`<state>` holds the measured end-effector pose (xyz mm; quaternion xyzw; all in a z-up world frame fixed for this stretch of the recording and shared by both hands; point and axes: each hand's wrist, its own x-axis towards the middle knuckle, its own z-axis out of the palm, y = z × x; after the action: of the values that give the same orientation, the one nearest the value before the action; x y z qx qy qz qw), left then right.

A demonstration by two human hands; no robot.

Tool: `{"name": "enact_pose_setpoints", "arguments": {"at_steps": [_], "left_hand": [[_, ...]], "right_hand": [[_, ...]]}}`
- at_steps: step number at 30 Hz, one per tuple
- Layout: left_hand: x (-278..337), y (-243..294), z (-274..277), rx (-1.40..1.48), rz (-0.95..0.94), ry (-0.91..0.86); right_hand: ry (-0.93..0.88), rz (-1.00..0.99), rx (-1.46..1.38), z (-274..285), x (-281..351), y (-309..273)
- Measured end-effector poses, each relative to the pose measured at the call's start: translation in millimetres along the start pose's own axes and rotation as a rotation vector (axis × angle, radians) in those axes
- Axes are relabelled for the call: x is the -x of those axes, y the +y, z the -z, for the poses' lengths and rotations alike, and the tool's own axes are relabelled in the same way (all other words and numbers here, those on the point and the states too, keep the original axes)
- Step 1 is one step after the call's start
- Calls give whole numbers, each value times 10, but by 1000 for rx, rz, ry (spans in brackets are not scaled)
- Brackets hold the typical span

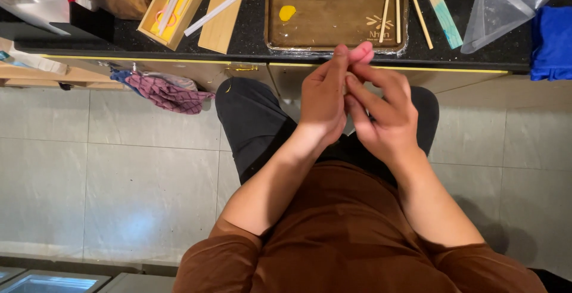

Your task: Shaping and assembling small decorative dough components by hand on a tray.

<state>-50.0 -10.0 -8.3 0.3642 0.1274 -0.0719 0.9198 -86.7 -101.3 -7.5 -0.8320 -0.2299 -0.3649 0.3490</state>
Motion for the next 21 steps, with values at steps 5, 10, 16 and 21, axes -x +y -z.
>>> {"name": "enact_pose_setpoints", "arguments": {"at_steps": [5, 10, 16, 21], "left_hand": [[-35, -32, 33, 149, -52, -34], [-66, -117, 56, 224, -27, 9], [-67, -177, 108, 331, 36, -108], [-72, -157, 97, 381, 34, -54]], "right_hand": [[125, -173, -165, -69, 105, 84], [86, -55, -46, -50, 118, 130], [81, -423, -414, 8, 146, 142], [92, -389, -448, -43, 138, 159]]}}
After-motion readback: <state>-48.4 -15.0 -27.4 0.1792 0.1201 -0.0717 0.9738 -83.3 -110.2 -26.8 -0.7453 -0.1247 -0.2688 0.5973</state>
